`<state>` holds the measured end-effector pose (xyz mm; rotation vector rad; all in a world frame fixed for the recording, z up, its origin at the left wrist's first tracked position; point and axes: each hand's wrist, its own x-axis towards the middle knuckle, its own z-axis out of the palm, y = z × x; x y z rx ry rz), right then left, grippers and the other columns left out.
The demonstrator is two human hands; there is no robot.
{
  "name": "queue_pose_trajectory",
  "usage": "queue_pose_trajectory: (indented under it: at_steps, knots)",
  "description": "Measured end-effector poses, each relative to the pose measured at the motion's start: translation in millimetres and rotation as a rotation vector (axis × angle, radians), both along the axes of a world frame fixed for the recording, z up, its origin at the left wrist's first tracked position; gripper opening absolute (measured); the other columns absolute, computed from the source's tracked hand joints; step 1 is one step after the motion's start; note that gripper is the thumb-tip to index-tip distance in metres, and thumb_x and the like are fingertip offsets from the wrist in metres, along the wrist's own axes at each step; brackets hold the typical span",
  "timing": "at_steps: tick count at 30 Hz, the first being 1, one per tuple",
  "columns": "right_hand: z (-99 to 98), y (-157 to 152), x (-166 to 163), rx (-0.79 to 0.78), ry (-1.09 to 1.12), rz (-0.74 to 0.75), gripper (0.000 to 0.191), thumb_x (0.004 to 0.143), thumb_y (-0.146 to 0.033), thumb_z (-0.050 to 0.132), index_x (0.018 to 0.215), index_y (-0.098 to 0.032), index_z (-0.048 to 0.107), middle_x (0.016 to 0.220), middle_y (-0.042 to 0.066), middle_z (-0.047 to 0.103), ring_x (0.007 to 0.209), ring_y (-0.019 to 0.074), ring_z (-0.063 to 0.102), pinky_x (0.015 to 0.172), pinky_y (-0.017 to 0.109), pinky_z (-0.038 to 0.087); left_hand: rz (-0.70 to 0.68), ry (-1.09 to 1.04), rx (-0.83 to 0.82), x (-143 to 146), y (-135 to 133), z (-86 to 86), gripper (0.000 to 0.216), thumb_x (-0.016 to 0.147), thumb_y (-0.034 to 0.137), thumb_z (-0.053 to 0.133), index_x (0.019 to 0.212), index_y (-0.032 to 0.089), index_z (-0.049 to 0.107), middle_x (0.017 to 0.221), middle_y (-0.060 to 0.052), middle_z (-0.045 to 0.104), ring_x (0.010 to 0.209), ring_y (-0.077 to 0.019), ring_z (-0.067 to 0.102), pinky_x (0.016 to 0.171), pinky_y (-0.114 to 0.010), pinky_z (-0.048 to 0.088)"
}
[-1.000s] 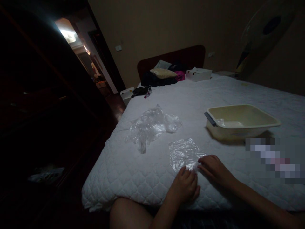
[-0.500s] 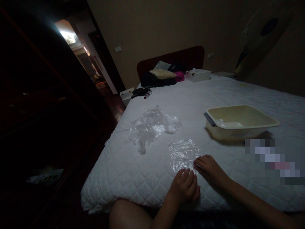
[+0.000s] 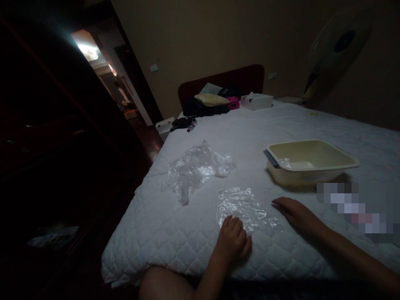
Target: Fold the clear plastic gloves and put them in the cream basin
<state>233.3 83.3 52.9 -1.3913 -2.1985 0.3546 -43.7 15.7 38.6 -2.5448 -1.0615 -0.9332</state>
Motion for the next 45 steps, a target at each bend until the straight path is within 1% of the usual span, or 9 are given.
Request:
queue_pose_trajectory:
  at_steps: [6,11,15,22,27,30,37,41,45]
  knots:
    - [2.4,2.8,-8.0,0.122,-0.015,0.194,0.028,0.09,-0.034,0.042,0.106,-0.023,0.062,0.108,0.009,0.065,0.097,0.022,0.06,0.084,0.039,0.047,0.042,-0.088,0.05,9.2,-2.4,9.6,0.01,0.077,0.018,0.049,0.081,0.015,0.058,0.089,-0.009,0.063,0.088,-0.0224,0.059,0.083,-0.041,0.047]
    - [-1.6,16.2,-13.5,0.201,-0.035,0.294,0.027,0.091,-0.028,0.042,0.11,-0.024,0.061,0.112,0.008,0.064,0.097,0.0195,0.061,0.081,0.036,0.049,0.073,-0.024,0.017,48.1,-1.9,2.0,0.024,0.079,0.021,0.046,0.099,0.013,0.058,0.101,-0.011,0.063,0.099,-0.0253,0.057,0.089,-0.043,0.045]
    - [0.9,22.0,-19.4,0.269,-0.085,0.401,0.026,0.09,-0.027,0.044,0.11,-0.024,0.061,0.108,0.008,0.066,0.096,0.0194,0.061,0.081,0.035,0.048,0.099,0.026,0.008,65.4,0.4,-6.7,0.027,0.078,0.016,0.046,0.103,0.013,0.058,0.106,-0.01,0.062,0.098,-0.024,0.056,0.088,-0.04,0.047]
    - [10.6,25.1,-21.9,0.189,-0.113,0.46,0.026,0.09,-0.024,0.042,0.105,-0.022,0.063,0.1,0.009,0.068,0.096,0.0201,0.061,0.081,0.035,0.046,0.084,0.084,-0.137,58.3,-1.8,-11.3,0.031,0.076,0.024,0.05,0.105,0.014,0.056,0.108,-0.01,0.059,0.1,-0.0256,0.053,0.092,-0.042,0.043]
    - [11.0,22.9,-17.7,0.133,-0.1,0.515,0.028,0.088,-0.021,0.044,0.111,-0.025,0.059,0.111,0.007,0.065,0.113,0.0221,0.051,0.094,0.046,0.035,0.058,0.13,-0.177,58.1,-1.4,-9.1,0.022,0.076,0.023,0.051,0.096,0.015,0.056,0.104,-0.009,0.059,0.1,-0.0238,0.052,0.095,-0.043,0.039]
    - [12.7,21.2,-18.6,0.127,-0.079,0.514,0.028,0.086,-0.02,0.045,0.11,-0.025,0.059,0.113,0.007,0.064,0.113,0.0214,0.051,0.097,0.048,0.031,0.044,0.151,-0.183,59.2,-1.5,-7.0,0.019,0.076,0.023,0.051,0.093,0.015,0.057,0.102,-0.009,0.059,0.1,-0.0232,0.052,0.097,-0.042,0.038]
    - [20.4,25.4,-34.3,0.149,-0.1,0.401,0.02,0.085,-0.021,0.045,0.097,-0.023,0.061,0.092,0.005,0.066,0.099,0.0212,0.055,0.099,0.052,0.025,0.041,0.145,-0.142,59.4,-2.6,-8.4,0.023,0.077,0.023,0.049,0.097,0.014,0.058,0.104,-0.009,0.061,0.101,-0.0243,0.053,0.095,-0.043,0.039]
    - [18.9,26.4,-45.9,0.218,-0.14,0.367,0.019,0.084,-0.021,0.046,0.094,-0.023,0.061,0.085,0.004,0.065,0.091,0.0204,0.056,0.099,0.053,0.024,0.054,0.126,-0.033,60.2,-2.6,-13.0,0.026,0.08,0.023,0.045,0.1,0.012,0.059,0.106,-0.011,0.062,0.103,-0.0253,0.054,0.092,-0.041,0.042]
    - [19.4,22.5,-59.9,0.269,-0.195,0.291,0.015,0.085,-0.023,0.047,0.086,-0.022,0.062,0.077,0.002,0.063,0.084,0.0186,0.056,0.1,0.051,0.022,0.053,0.136,0.106,63.7,-7.6,-13.4,0.024,0.081,0.015,0.042,0.097,0.012,0.06,0.109,-0.01,0.062,0.104,-0.0239,0.055,0.09,-0.037,0.043]
